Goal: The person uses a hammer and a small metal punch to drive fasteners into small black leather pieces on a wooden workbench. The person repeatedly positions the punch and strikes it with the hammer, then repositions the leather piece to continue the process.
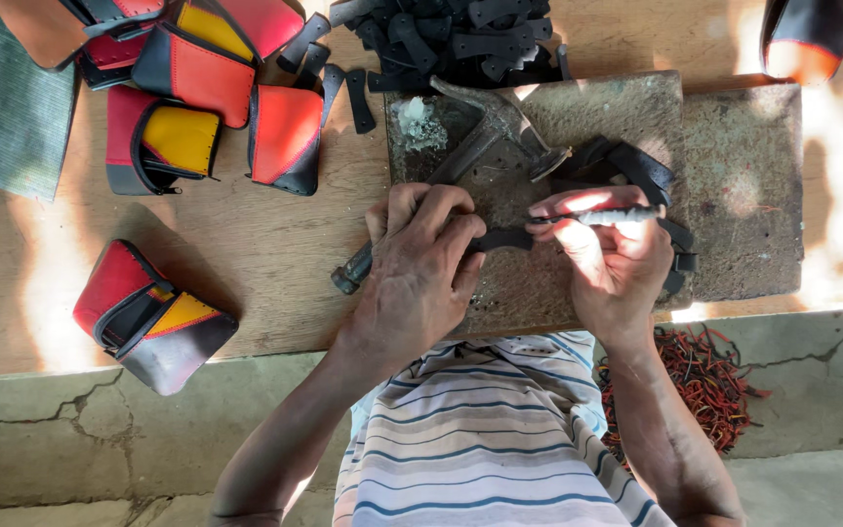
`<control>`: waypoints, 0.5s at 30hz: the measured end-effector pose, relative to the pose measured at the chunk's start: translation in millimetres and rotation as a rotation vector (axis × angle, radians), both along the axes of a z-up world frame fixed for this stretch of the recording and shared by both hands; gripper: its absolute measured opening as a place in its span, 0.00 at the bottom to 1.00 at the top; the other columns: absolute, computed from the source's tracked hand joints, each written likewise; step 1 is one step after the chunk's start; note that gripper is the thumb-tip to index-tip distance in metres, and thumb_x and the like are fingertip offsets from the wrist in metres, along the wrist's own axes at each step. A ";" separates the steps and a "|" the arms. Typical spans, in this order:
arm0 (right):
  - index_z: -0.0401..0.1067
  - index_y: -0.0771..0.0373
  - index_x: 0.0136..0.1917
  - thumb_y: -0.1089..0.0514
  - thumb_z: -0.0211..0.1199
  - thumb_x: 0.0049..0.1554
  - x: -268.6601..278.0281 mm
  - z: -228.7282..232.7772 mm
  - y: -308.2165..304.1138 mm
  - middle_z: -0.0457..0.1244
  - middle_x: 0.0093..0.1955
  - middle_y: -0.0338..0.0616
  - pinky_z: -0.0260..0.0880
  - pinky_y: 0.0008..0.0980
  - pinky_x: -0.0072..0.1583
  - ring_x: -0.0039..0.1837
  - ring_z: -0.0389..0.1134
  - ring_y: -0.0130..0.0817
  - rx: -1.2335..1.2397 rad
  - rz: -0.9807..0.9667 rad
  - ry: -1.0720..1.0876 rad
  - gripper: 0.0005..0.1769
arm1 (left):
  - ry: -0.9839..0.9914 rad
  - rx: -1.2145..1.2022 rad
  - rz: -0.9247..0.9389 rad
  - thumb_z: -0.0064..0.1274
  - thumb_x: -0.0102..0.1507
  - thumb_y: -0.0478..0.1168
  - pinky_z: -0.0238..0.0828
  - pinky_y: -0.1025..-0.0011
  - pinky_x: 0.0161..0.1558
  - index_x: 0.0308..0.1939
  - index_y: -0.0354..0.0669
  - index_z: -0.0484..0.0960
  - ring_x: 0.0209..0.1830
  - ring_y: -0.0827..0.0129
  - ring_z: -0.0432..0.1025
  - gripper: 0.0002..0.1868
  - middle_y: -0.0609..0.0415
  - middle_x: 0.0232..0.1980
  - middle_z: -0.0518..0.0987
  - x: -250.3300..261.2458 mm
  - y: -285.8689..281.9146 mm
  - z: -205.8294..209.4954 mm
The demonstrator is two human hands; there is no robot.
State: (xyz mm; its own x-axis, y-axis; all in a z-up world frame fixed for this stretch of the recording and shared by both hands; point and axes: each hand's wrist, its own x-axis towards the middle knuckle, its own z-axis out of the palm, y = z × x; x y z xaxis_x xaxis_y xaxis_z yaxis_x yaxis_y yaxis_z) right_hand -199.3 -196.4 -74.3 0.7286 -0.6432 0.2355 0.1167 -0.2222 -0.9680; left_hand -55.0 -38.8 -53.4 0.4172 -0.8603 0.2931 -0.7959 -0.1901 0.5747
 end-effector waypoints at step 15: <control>0.73 0.64 0.57 0.68 0.71 0.52 7.6 13.1 6.7 0.68 0.56 0.50 0.78 0.39 0.59 0.58 0.73 0.41 -0.594 0.211 0.054 0.20 | -0.259 -0.151 -0.093 0.64 0.62 0.37 0.62 0.55 0.58 0.48 0.40 0.79 0.52 0.60 0.67 0.13 0.52 0.47 0.76 39.6 -83.3 40.1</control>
State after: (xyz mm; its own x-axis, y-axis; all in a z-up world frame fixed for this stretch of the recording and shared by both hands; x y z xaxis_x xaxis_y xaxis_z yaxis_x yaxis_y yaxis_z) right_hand -191.7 -189.6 -61.1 0.8463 -0.2546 0.4679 0.1717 -0.7011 -0.6921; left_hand -15.5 -122.1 -13.3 0.2336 -0.8300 0.5065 -0.9295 -0.0377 0.3670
